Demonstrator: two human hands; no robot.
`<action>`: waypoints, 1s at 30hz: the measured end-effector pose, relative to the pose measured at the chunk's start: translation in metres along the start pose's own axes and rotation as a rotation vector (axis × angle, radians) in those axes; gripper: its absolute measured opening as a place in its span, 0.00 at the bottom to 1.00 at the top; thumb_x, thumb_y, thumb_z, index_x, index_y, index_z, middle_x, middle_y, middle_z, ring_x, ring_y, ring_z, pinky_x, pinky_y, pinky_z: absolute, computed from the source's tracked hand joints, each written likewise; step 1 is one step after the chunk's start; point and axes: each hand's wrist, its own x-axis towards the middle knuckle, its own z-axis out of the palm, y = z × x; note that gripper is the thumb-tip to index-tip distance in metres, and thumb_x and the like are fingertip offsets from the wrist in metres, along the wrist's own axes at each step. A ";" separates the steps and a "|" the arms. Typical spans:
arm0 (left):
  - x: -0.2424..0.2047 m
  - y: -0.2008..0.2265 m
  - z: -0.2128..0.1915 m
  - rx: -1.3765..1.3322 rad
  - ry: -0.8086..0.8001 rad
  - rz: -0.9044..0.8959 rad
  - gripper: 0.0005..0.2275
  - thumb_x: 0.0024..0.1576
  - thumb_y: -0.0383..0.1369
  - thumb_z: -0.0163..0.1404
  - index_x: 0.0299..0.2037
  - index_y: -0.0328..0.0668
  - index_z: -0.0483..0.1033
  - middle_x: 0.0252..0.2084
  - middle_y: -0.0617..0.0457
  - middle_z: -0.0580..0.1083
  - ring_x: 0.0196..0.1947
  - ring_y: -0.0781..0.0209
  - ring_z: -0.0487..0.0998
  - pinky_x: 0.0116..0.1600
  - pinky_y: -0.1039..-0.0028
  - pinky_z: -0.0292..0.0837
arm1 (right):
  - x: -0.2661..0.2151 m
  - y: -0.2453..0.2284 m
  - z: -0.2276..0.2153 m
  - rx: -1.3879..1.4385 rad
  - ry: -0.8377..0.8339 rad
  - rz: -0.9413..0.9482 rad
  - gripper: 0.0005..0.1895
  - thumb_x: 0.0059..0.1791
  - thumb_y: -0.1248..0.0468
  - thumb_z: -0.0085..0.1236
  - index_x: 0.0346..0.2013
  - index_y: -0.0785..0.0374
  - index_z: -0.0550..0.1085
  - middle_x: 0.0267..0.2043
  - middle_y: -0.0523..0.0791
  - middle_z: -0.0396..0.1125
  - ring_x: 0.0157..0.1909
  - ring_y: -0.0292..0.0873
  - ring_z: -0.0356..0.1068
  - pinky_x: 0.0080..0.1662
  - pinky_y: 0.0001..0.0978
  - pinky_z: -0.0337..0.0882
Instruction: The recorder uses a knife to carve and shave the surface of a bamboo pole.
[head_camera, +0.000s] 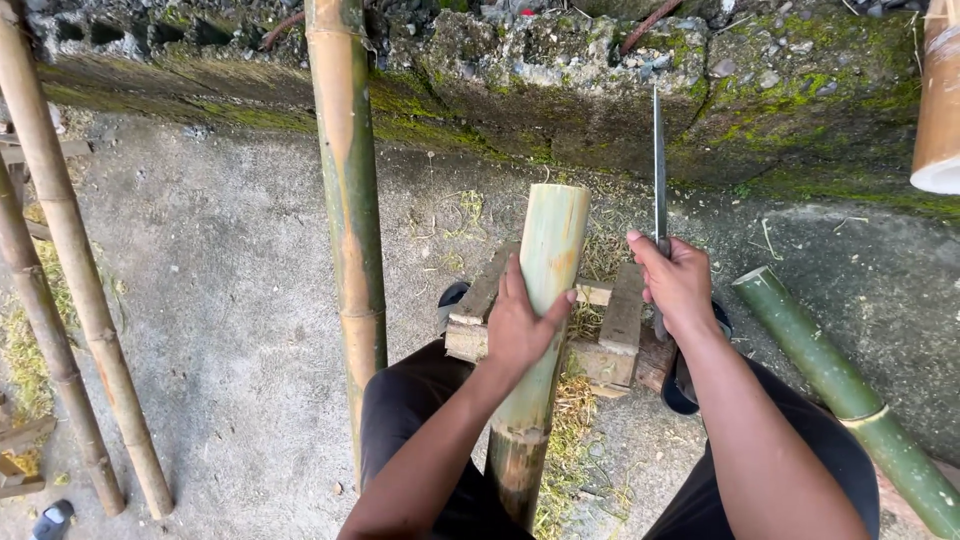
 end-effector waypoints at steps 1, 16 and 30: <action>-0.001 -0.007 0.004 -0.003 -0.001 0.000 0.50 0.53 0.58 0.51 0.71 0.19 0.43 0.65 0.23 0.62 0.58 0.30 0.73 0.57 0.57 0.73 | 0.000 0.001 0.002 -0.003 0.001 0.000 0.19 0.50 0.53 0.65 0.24 0.61 0.71 0.17 0.38 0.61 0.16 0.30 0.57 0.19 0.25 0.59; 0.011 -0.034 -0.004 -0.506 -0.141 0.012 0.50 0.45 0.53 0.63 0.72 0.31 0.51 0.59 0.33 0.74 0.58 0.44 0.78 0.61 0.62 0.72 | -0.030 0.005 0.020 -0.672 0.026 -0.318 0.19 0.49 0.46 0.64 0.30 0.60 0.78 0.14 0.40 0.61 0.18 0.34 0.58 0.24 0.34 0.55; 0.022 -0.058 -0.008 -0.800 -0.309 0.109 0.51 0.43 0.54 0.63 0.72 0.30 0.52 0.61 0.38 0.74 0.60 0.49 0.78 0.63 0.64 0.71 | -0.014 0.004 0.045 -1.277 0.020 -0.719 0.33 0.46 0.35 0.61 0.19 0.62 0.72 0.19 0.50 0.68 0.23 0.54 0.70 0.29 0.47 0.69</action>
